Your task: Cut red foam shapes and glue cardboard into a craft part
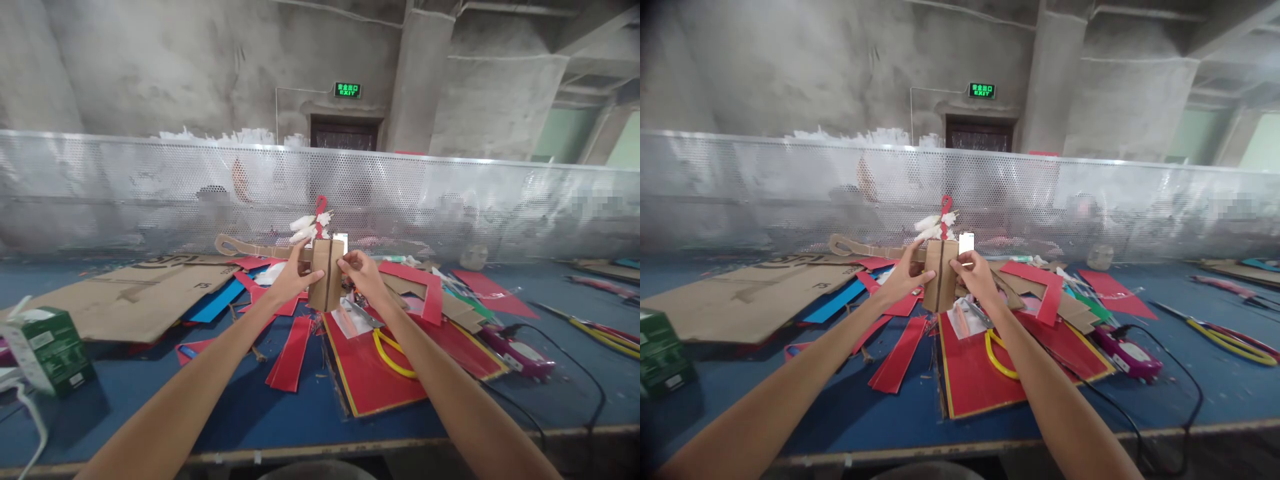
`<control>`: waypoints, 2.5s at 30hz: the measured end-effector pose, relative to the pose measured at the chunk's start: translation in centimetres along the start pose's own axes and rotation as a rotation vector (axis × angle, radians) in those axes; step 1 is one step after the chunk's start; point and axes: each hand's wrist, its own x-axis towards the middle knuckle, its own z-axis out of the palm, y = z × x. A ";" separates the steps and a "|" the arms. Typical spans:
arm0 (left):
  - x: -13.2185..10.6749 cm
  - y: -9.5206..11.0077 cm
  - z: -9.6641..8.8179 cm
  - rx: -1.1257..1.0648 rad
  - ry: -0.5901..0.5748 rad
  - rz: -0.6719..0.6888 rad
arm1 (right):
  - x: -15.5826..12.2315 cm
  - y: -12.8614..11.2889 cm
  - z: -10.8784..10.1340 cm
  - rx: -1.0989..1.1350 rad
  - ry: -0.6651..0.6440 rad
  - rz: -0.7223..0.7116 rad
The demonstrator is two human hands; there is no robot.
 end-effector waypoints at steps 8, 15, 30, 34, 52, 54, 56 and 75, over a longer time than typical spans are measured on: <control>0.1 -0.7 0.1 0.139 0.071 -0.050 | -0.2 0.8 -0.1 0.024 -0.053 0.076; 0.1 -0.3 0.2 0.147 0.084 -0.066 | -0.2 1.1 -0.1 0.009 -0.061 0.099; 0.3 -0.6 0.0 0.347 0.151 -0.030 | -0.5 0.5 0.2 -0.003 -0.069 0.120; 0.2 -0.4 0.0 0.372 0.152 -0.046 | -0.7 0.1 0.4 0.027 -0.094 0.142; -0.1 -0.4 0.1 0.415 0.143 -0.008 | -1.2 -0.8 0.5 0.047 -0.133 0.185; -0.1 -0.3 0.2 0.444 0.147 -0.022 | -1.4 -1.2 0.7 0.044 -0.135 0.196; -0.2 -0.2 0.3 0.499 0.164 -0.048 | -1.5 -1.7 0.8 0.036 -0.136 0.215; -0.7 0.9 0.7 0.701 0.167 -0.001 | -0.7 0.9 1.0 -0.159 -0.071 0.021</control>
